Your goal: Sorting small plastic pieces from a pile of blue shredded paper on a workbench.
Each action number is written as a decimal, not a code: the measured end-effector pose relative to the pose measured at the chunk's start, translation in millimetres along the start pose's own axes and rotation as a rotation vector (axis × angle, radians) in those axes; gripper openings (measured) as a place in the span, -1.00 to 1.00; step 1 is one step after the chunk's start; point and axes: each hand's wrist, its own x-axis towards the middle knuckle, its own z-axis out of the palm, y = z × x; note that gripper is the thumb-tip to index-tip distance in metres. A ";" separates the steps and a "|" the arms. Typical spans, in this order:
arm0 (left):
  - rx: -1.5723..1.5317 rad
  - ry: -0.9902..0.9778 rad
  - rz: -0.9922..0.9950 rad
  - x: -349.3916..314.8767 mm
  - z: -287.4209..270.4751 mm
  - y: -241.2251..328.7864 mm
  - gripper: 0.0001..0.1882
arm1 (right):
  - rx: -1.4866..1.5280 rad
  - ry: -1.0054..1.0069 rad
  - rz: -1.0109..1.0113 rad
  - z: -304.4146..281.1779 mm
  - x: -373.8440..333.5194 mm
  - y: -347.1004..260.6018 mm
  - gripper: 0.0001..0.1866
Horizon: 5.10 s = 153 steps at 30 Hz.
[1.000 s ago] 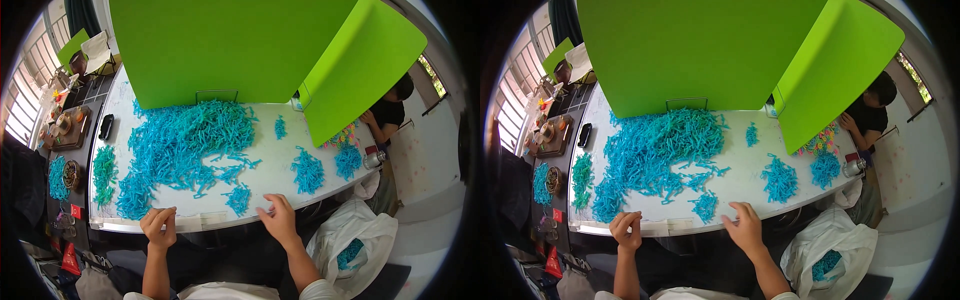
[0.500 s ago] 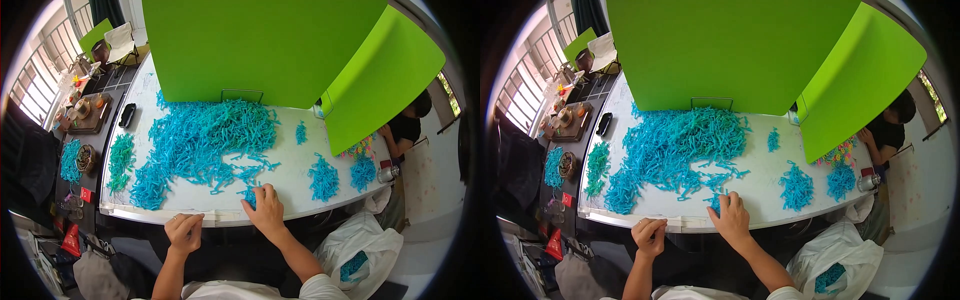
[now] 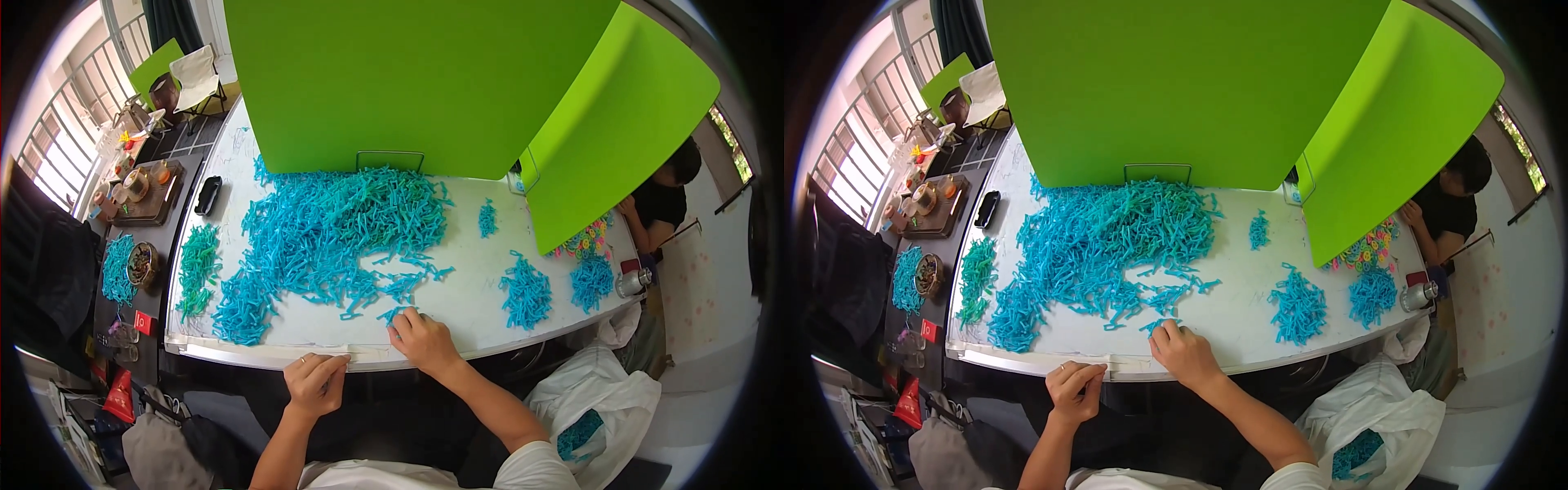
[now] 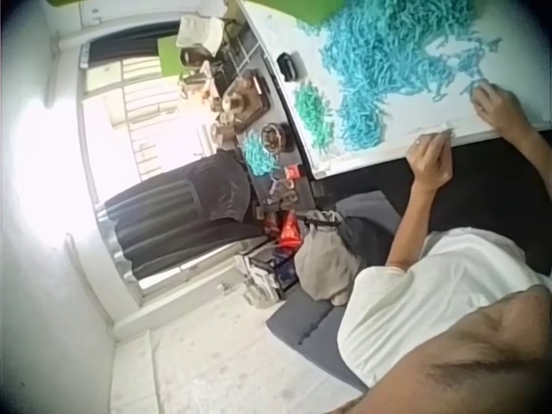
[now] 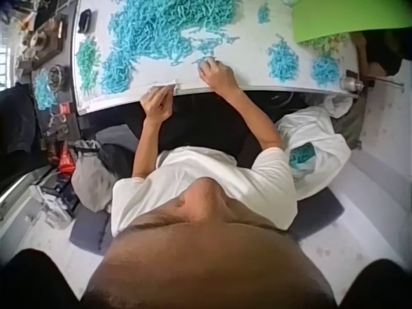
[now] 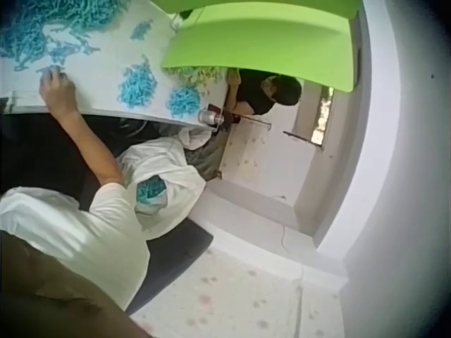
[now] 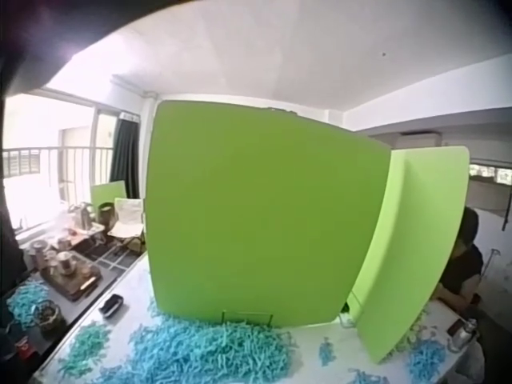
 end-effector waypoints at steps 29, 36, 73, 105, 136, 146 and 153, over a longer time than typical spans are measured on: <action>-0.077 -0.113 0.023 15.2 24.0 12.3 -0.78 | 2.782 -0.001 1.191 -7.3 -8.5 43.0 -0.77; -0.093 -0.118 0.007 24.7 28.2 20.8 -0.79 | 2.581 0.174 1.327 -23.0 8.9 16.2 -0.73; 0.202 -0.617 -0.062 111.0 25.7 19.8 -0.97 | 2.065 -0.140 1.393 -45.3 13.7 -22.5 -0.78; 0.134 -0.818 0.560 113.1 321.7 95.9 -0.54 | 2.472 0.608 1.039 -135.3 -96.3 16.7 -0.69; 0.255 -0.493 0.450 138.6 121.8 -33.3 -0.86 | 2.345 0.624 1.196 -109.5 -106.2 22.5 -0.70; -0.264 -0.593 0.403 163.3 298.5 38.1 -0.72 | 2.368 0.647 1.168 -114.3 -98.4 25.1 -0.71; 0.035 -1.033 0.416 175.4 328.7 50.0 -0.59 | 2.301 0.686 1.194 -118.1 -111.8 25.9 -0.72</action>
